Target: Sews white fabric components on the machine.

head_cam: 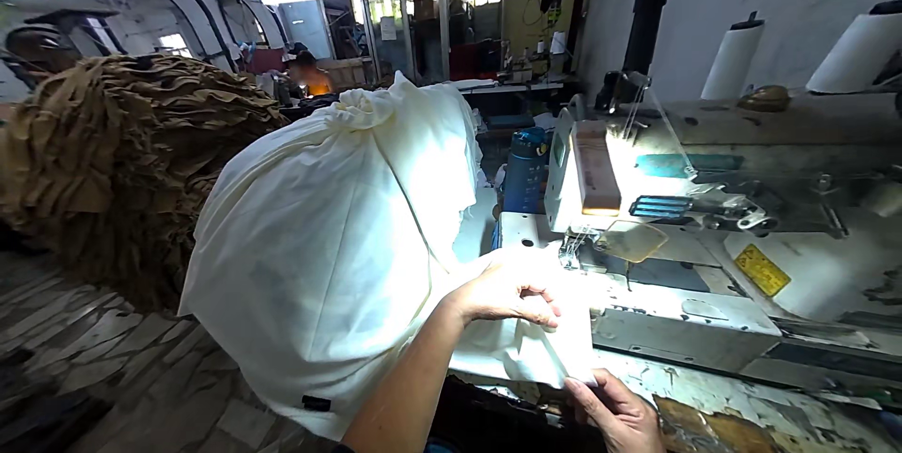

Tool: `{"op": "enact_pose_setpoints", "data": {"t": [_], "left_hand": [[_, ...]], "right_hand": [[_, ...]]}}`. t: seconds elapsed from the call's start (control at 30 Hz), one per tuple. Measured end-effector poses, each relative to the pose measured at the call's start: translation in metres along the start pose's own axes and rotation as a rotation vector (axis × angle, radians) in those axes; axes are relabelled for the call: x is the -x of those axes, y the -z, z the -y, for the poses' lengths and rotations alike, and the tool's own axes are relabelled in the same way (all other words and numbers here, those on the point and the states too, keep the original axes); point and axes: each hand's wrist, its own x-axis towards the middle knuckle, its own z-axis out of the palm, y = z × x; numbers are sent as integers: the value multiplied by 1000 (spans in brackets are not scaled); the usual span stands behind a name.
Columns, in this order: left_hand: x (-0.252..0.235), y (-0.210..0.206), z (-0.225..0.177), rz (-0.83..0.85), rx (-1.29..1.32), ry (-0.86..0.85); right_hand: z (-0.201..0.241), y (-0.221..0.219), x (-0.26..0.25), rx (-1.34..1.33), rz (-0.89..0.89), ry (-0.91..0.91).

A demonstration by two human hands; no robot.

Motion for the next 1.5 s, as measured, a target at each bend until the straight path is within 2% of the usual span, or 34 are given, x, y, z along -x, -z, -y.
{"op": "enact_pose_setpoints", "data": {"t": [0.4,0.63,0.9,1.3,1.5], "left_hand": [[-3,0,2,25,27,9],[-3,2,3,49,-72,38],[0,3,7,44,-62,39],[-1,0,9,25,-37,-39],[-1,0,7,15,-39,-26]], "right_hand": [[-1,-1,0,-6,-29,25],[-5,-3,0,-8,-50,46],[-1,-7,0,59,-44,8],[-1,-4,-2,40,-3,7],[0,-4,-1,3,-4,5]]}}
